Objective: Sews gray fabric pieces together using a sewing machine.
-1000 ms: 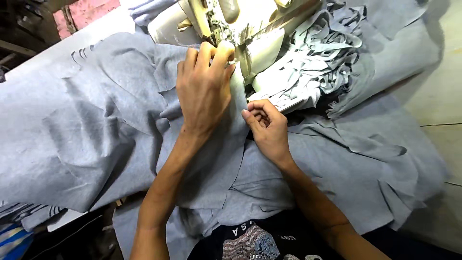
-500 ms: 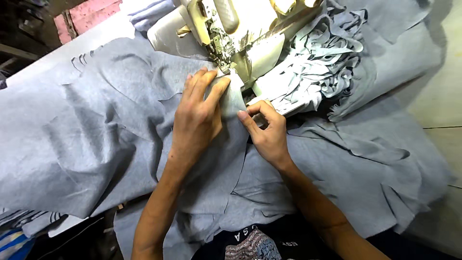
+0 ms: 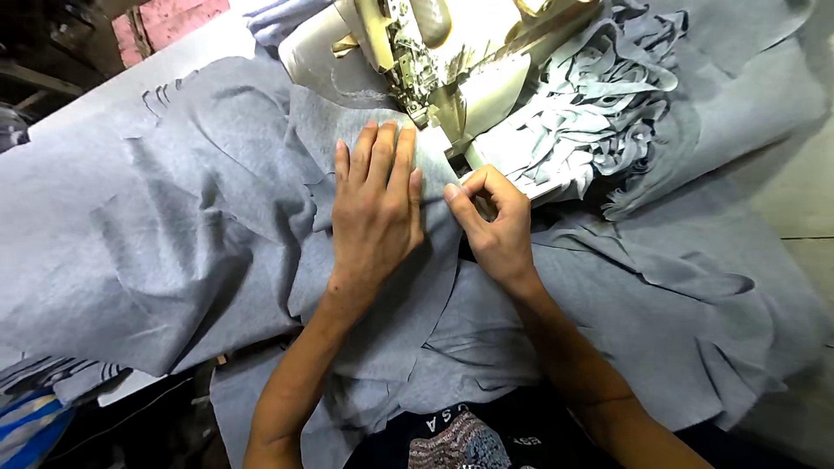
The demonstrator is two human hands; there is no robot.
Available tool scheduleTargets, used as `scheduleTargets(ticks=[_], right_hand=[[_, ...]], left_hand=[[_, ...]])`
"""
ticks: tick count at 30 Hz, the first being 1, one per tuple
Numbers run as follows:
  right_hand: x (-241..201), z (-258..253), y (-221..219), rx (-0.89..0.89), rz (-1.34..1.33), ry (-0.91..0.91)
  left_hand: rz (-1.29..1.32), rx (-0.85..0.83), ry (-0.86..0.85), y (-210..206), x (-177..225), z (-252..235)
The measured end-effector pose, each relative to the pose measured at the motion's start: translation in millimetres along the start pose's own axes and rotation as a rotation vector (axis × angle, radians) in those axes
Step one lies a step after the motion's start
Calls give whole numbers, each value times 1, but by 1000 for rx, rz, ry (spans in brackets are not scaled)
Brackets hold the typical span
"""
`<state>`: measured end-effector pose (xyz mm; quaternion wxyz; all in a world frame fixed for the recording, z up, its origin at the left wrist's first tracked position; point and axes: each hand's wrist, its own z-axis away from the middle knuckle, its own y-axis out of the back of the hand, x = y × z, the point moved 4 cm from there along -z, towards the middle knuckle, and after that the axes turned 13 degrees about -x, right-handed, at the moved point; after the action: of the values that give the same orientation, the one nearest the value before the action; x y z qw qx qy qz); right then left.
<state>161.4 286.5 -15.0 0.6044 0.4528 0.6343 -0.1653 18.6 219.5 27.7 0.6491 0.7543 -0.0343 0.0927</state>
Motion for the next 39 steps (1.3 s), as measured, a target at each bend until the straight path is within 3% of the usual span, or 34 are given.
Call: scheduleTargets(ticks=[25,28,31,34,36,39], right_hand=[[21,-8,2,31,-117,96],[17,-5,2,-7,-79,82],[15,6,3,-50,-75,55],[15,19,3,-56,-70,37],[15,25,3,-31,-35,21],[12,28,7,-7,10,9]], left_hand=[[19,75,145,-7,24,-12],[132,96,166,-1,9,3],[297,227,345,-1,-26,42],[605,177,555,-33,-56,85],[765,166,582,-48,-64,98],[847,281,548,-36,-70,109]])
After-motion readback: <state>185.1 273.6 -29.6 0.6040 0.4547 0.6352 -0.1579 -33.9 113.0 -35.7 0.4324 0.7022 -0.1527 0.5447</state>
